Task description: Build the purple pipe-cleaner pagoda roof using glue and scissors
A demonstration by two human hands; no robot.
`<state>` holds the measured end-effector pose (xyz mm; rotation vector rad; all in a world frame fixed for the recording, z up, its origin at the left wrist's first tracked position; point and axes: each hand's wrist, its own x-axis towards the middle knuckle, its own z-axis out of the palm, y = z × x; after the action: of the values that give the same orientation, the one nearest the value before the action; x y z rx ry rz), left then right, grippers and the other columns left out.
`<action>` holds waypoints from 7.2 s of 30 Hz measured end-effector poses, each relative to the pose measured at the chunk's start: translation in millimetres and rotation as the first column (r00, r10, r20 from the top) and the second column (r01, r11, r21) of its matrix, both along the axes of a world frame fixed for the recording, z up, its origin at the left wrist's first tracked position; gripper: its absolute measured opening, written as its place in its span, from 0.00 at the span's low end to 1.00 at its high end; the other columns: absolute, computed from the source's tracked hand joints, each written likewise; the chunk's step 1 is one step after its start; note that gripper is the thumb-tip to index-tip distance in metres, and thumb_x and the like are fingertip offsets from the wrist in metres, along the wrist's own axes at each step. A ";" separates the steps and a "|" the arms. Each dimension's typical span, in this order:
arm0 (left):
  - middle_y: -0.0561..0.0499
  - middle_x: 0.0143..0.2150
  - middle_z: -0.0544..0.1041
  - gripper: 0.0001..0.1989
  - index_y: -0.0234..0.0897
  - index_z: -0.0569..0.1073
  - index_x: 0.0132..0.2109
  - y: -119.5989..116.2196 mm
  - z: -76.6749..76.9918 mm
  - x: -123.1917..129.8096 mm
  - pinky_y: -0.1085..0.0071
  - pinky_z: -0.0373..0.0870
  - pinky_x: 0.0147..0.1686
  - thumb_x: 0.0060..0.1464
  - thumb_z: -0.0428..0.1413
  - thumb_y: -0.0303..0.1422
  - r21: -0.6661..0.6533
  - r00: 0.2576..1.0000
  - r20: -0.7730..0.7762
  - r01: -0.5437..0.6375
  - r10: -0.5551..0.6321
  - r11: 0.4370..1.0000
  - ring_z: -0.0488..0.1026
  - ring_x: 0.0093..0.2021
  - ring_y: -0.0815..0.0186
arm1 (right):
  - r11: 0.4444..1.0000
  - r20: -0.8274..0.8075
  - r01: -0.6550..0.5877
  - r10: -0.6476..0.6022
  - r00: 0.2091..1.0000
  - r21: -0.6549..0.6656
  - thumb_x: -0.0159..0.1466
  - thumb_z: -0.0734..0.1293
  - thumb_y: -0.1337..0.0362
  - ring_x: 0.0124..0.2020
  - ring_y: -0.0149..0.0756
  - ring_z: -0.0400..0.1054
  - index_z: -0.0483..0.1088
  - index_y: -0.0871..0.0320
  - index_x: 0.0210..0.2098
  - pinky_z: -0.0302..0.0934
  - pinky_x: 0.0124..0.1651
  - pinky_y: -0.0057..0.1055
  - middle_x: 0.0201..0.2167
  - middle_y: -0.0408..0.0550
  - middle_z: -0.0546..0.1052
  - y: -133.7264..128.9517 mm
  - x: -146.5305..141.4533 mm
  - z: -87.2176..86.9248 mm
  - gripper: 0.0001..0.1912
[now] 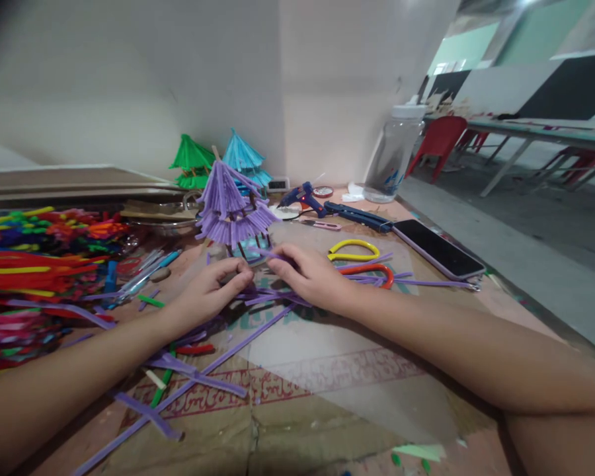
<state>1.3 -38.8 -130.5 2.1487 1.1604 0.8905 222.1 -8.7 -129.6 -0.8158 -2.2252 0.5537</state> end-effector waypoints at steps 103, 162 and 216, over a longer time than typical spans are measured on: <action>0.48 0.37 0.82 0.16 0.35 0.79 0.40 61.6 120.7 -29.8 0.70 0.67 0.36 0.58 0.55 0.42 0.260 0.946 0.046 -0.321 0.320 0.911 0.76 0.38 0.60 | 0.933 -0.095 0.328 -0.317 0.944 0.147 0.63 0.63 0.60 0.23 0.31 0.63 0.66 0.56 0.25 0.49 0.29 0.28 0.22 0.42 0.73 29.6 -72.5 59.5 0.11; 0.47 0.42 0.78 0.16 0.33 0.74 0.46 62.1 121.7 -34.1 0.70 0.68 0.39 0.54 0.58 0.40 0.320 0.937 0.114 -0.349 0.330 0.881 0.74 0.39 0.64 | 0.958 -0.144 0.271 -0.256 0.956 0.093 0.64 0.63 0.60 0.24 0.30 0.64 0.69 0.56 0.28 0.51 0.29 0.27 0.22 0.41 0.73 28.9 -71.1 62.1 0.10; 0.51 0.32 0.78 0.20 0.33 0.79 0.46 68.5 117.0 -38.7 0.73 0.59 0.28 0.56 0.56 0.44 0.242 0.962 0.059 -0.274 0.268 0.931 0.67 0.28 0.68 | 0.557 -0.042 0.117 -0.146 0.988 0.822 0.69 0.60 0.65 0.32 0.36 0.67 0.75 0.60 0.37 0.56 0.36 0.33 0.29 0.49 0.76 55.5 -40.4 70.1 0.12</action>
<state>-37.4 29.7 -13.5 2.1945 1.4227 1.2397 181.8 46.8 -59.5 -0.4528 -2.0673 -0.5941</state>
